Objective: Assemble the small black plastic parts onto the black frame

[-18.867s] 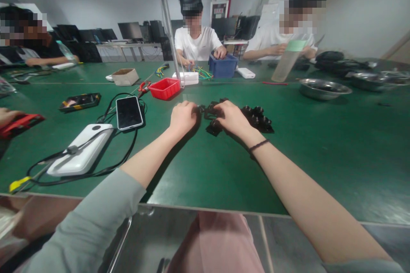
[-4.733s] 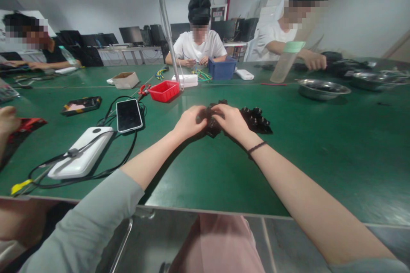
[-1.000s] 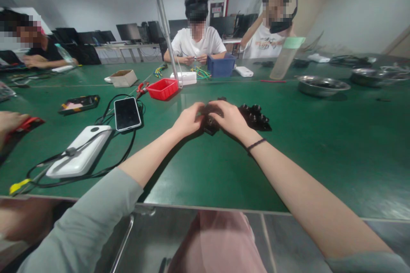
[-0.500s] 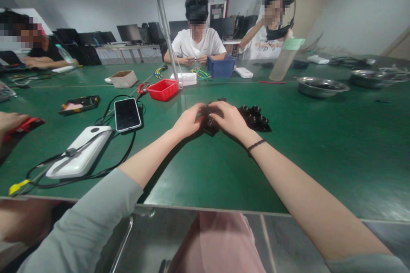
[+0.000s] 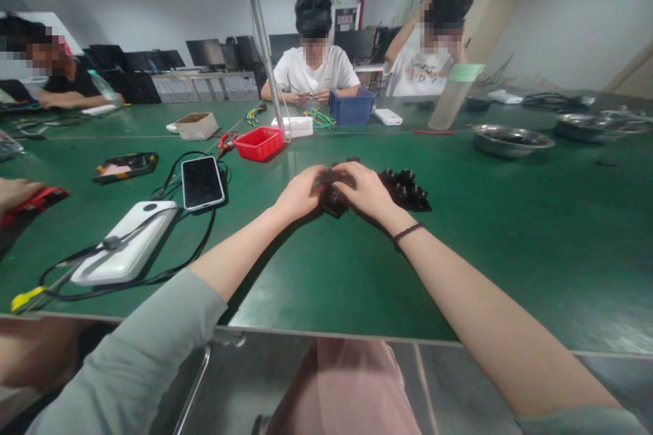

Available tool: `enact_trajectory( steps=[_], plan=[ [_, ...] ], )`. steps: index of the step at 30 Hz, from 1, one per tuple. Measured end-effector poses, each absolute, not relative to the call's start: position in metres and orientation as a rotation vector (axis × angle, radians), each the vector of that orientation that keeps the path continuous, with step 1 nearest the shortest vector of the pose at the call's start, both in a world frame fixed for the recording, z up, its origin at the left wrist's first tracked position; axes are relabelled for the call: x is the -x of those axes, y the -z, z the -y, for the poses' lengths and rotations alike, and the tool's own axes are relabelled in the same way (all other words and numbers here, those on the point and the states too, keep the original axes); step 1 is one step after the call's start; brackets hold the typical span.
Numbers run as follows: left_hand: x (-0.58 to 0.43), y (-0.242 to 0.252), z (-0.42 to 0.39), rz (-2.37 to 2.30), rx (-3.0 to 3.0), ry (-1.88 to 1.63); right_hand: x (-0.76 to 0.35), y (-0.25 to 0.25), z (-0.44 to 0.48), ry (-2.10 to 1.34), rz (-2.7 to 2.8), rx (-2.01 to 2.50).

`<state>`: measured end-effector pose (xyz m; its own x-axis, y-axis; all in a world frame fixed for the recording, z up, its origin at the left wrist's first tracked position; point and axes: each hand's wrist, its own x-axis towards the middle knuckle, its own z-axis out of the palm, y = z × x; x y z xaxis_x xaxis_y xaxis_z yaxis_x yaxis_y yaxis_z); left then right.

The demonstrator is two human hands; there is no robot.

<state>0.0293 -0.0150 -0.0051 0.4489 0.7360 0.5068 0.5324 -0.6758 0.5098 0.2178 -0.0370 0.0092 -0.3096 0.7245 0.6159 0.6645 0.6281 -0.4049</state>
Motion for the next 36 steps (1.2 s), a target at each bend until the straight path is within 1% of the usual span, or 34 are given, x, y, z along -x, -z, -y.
enact_trajectory(
  steps=[36],
  plan=[
    [-0.0277,0.0109,0.0103,-1.053,-2.415,-1.135,-0.2185,-0.0098,0.0381,-0.093,2.022,1.091]
  ],
)
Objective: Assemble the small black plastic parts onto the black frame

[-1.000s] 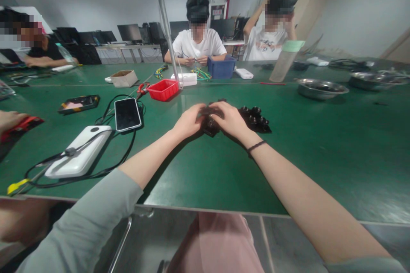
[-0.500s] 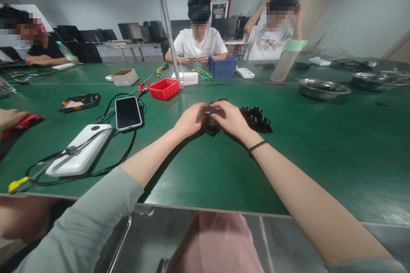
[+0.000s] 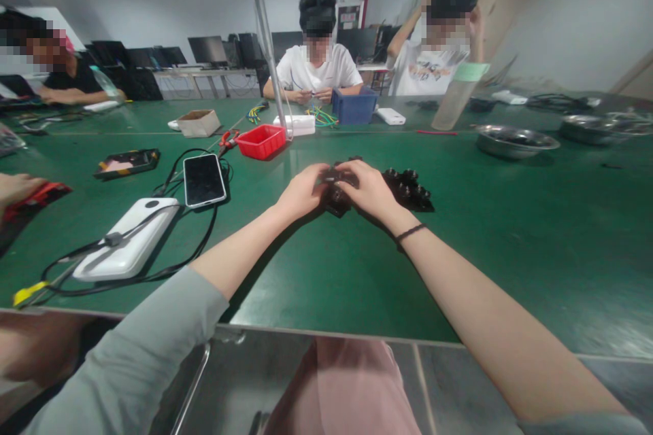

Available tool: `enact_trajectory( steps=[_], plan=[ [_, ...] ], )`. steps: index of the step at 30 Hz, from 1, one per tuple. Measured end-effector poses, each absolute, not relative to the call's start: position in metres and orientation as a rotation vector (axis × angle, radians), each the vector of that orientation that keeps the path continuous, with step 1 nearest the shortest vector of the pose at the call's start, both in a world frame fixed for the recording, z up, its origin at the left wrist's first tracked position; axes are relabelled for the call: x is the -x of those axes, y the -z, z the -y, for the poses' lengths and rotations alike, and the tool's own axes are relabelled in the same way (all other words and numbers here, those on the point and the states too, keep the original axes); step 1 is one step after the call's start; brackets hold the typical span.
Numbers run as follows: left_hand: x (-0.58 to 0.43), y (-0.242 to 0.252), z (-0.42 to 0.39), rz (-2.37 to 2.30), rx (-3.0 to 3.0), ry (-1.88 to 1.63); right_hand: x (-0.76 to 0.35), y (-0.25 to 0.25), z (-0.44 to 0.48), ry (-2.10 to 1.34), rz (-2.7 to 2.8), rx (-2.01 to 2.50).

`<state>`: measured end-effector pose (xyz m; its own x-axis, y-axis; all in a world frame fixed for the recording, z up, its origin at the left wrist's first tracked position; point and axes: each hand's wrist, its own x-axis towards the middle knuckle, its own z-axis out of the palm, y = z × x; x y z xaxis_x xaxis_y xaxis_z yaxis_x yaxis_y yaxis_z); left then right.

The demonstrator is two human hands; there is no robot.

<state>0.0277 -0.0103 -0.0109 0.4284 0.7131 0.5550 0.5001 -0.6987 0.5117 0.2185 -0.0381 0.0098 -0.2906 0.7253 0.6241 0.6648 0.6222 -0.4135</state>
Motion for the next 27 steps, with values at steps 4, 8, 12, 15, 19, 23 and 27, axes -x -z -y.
enact_trajectory(
  steps=[4,8,12,15,19,23,27],
  plan=[
    [-0.0275,0.0115,0.0097,-1.045,-2.419,-1.133,-0.2182,-0.0101,0.0386,-0.109,2.015,1.099],
    [-0.0278,0.0114,0.0094,-1.050,-2.422,-1.125,-0.2184,-0.0103,0.0390,-0.129,2.011,1.093],
    [-0.0280,0.0109,0.0095,-1.058,-2.430,-1.118,-0.2185,-0.0107,0.0390,-0.123,2.016,1.088],
    [-0.0283,0.0106,0.0099,-1.069,-2.425,-1.107,-0.2184,-0.0107,0.0388,-0.127,2.019,1.088],
    [-0.0290,0.0106,0.0104,-1.074,-2.424,-1.113,-0.2183,-0.0096,0.0378,-0.120,2.014,1.091],
    [-0.0293,0.0117,0.0098,-1.076,-2.425,-1.113,-0.2182,-0.0083,0.0367,-0.130,2.006,1.088],
    [-0.0287,0.0129,0.0087,-1.073,-2.424,-1.115,-0.2183,-0.0087,0.0367,-0.124,2.013,1.093]
  ],
)
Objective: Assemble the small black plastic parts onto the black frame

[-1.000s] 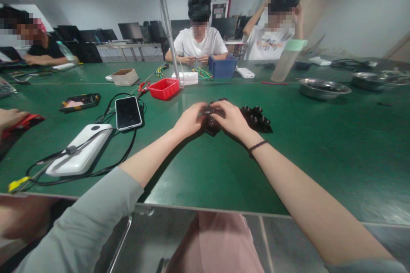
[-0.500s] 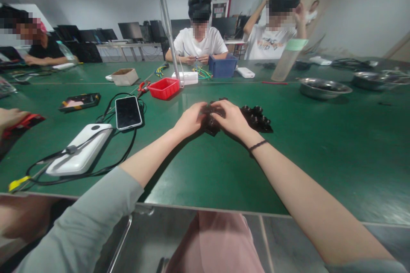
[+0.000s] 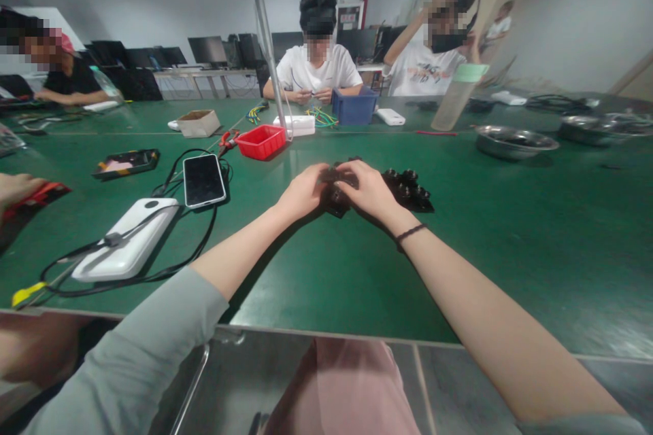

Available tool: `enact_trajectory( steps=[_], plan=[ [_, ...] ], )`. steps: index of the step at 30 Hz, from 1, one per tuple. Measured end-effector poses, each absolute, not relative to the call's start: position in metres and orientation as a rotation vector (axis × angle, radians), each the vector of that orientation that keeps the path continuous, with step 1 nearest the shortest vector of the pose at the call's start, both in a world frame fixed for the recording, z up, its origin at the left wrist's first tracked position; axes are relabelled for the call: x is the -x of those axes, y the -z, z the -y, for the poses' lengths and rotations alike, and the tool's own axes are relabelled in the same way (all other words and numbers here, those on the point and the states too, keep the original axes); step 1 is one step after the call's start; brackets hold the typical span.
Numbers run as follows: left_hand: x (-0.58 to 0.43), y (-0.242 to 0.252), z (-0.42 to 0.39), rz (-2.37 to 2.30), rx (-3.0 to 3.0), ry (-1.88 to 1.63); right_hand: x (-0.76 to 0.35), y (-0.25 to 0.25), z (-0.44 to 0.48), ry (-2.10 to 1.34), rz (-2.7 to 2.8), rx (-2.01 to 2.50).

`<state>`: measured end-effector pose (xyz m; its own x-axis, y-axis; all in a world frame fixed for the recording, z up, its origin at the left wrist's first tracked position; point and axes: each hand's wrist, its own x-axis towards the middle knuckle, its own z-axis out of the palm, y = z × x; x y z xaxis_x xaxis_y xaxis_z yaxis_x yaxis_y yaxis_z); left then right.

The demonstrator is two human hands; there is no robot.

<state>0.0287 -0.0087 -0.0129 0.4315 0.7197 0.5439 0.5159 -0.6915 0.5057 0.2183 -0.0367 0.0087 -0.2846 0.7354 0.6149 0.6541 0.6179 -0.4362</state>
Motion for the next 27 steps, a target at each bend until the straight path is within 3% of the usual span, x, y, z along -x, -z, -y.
enact_trajectory(
  steps=[27],
  plan=[
    [-0.0292,0.0144,0.0070,-0.980,-2.461,-1.139,-0.2164,-0.0148,0.0432,-0.239,2.043,1.139]
  ],
)
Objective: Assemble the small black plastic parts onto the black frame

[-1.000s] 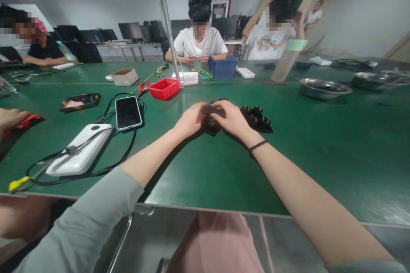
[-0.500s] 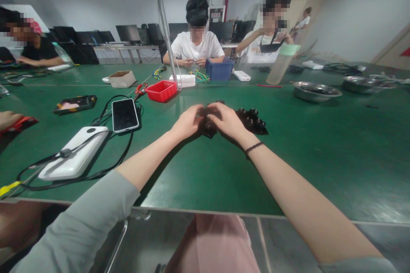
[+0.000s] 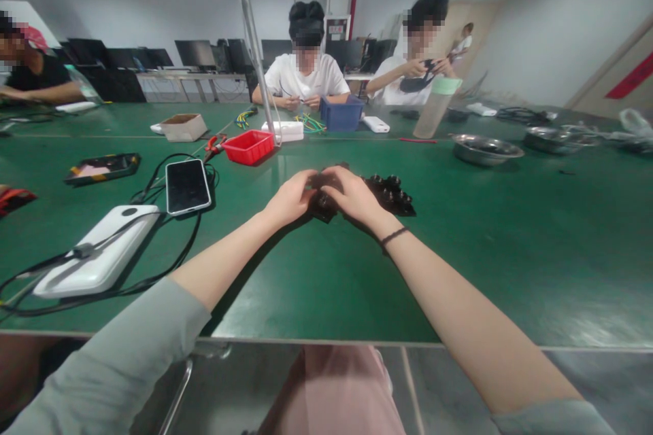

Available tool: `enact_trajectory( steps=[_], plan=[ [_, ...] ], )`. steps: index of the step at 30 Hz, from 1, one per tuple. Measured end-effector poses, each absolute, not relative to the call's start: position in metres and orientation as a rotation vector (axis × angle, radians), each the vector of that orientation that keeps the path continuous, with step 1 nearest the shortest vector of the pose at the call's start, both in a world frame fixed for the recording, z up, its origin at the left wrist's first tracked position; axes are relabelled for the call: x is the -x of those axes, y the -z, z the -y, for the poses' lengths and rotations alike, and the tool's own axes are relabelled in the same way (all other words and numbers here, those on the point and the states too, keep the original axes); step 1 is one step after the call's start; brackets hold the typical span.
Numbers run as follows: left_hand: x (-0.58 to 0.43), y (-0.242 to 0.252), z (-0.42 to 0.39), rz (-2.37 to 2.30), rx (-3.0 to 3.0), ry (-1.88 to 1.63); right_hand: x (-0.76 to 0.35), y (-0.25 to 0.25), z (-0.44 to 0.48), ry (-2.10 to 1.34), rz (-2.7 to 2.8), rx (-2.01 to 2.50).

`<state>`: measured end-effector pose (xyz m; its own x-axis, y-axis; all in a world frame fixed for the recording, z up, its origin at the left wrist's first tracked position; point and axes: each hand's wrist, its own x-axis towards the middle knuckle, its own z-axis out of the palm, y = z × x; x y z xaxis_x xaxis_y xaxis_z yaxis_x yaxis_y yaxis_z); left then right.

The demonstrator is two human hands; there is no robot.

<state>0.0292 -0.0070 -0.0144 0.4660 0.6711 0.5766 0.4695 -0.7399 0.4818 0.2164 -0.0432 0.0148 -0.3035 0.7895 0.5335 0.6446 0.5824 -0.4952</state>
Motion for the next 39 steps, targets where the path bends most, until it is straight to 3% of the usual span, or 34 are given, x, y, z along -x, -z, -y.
enact_trajectory(
  steps=[39],
  plan=[
    [-0.0280,0.0129,0.0074,-1.006,-2.444,-1.115,-0.2169,-0.0154,0.0439,-0.203,2.043,1.146]
  ],
)
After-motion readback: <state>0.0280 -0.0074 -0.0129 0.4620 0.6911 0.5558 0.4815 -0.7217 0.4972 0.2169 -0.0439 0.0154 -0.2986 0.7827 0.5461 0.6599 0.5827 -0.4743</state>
